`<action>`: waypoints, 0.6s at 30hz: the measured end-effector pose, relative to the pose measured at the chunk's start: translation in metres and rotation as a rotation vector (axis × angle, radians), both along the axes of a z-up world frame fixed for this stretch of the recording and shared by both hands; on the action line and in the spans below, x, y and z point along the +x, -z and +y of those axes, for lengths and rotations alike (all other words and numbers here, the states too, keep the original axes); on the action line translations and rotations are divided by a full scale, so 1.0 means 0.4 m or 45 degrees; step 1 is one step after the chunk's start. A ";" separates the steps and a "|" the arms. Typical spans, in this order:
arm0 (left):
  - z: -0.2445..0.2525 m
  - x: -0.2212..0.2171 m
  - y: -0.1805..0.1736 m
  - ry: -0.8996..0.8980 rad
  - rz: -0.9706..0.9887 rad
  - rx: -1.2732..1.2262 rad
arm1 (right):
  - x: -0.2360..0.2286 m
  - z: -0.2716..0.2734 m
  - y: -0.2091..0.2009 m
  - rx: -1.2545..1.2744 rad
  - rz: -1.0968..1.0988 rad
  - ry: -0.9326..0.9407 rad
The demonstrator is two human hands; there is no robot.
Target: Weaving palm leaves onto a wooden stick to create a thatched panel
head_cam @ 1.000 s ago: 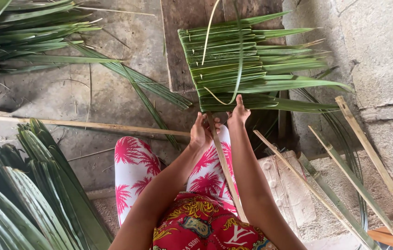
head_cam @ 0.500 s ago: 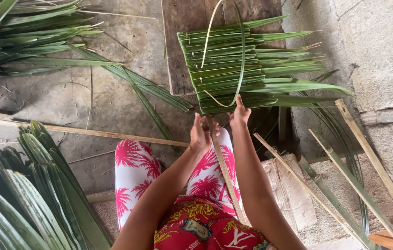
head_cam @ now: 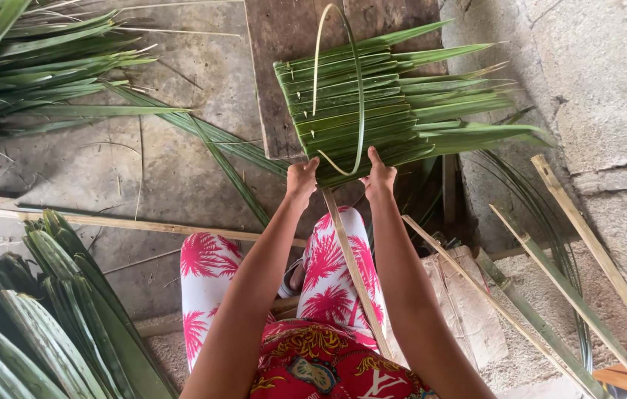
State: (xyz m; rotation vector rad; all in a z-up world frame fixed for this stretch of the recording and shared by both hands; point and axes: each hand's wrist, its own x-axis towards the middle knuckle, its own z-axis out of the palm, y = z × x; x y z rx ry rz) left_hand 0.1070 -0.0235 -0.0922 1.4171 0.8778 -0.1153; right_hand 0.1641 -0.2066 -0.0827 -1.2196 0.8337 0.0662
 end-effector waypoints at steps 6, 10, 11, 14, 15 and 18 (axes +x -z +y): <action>0.006 0.007 0.003 -0.114 -0.083 -0.118 | -0.012 0.013 -0.010 -0.113 -0.016 -0.072; 0.000 0.001 -0.036 -0.172 -0.163 -0.216 | 0.029 -0.013 0.072 -0.032 0.094 -0.069; 0.001 -0.013 -0.045 -0.196 -0.181 -0.235 | 0.025 -0.019 0.088 -0.137 0.135 -0.088; 0.007 -0.007 0.002 -0.228 -0.191 -0.257 | 0.003 0.021 -0.023 -0.259 0.063 -0.119; -0.001 -0.018 0.019 -0.227 -0.179 -0.257 | -0.018 0.022 -0.032 -0.260 0.074 -0.118; 0.009 0.043 0.040 -0.190 -0.122 -0.183 | 0.021 0.045 -0.060 -0.218 -0.012 -0.098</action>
